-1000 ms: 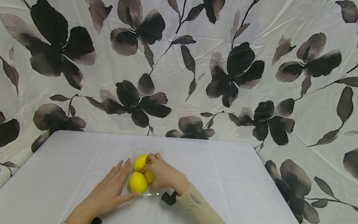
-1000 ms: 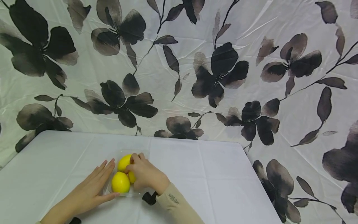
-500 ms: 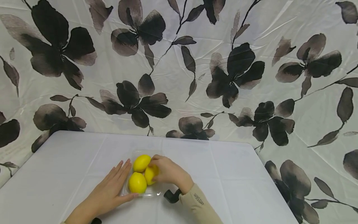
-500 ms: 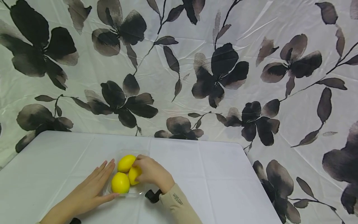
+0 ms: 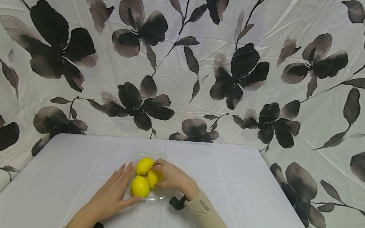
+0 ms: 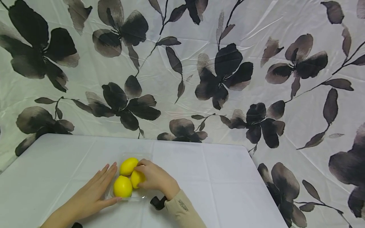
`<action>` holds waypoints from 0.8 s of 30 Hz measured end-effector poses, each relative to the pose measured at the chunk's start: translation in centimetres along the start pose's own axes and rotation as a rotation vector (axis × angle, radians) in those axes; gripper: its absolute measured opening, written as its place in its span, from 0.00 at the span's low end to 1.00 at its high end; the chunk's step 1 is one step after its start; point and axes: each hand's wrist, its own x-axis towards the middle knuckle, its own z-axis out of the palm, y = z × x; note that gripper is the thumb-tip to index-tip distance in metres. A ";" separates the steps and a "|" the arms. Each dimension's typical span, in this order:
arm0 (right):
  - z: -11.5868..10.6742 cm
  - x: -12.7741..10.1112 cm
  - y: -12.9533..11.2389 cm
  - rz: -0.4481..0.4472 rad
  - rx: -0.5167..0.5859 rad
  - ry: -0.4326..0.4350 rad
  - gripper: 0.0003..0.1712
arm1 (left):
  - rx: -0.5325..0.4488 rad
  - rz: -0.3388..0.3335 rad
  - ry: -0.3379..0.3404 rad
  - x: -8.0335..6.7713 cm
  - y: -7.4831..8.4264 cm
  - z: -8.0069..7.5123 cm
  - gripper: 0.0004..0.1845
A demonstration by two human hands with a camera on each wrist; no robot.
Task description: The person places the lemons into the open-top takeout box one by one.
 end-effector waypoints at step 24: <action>-1.5 -4.6 1.9 0.026 0.088 0.210 0.36 | 0.006 -0.001 -0.017 1.3 -0.8 -0.5 0.56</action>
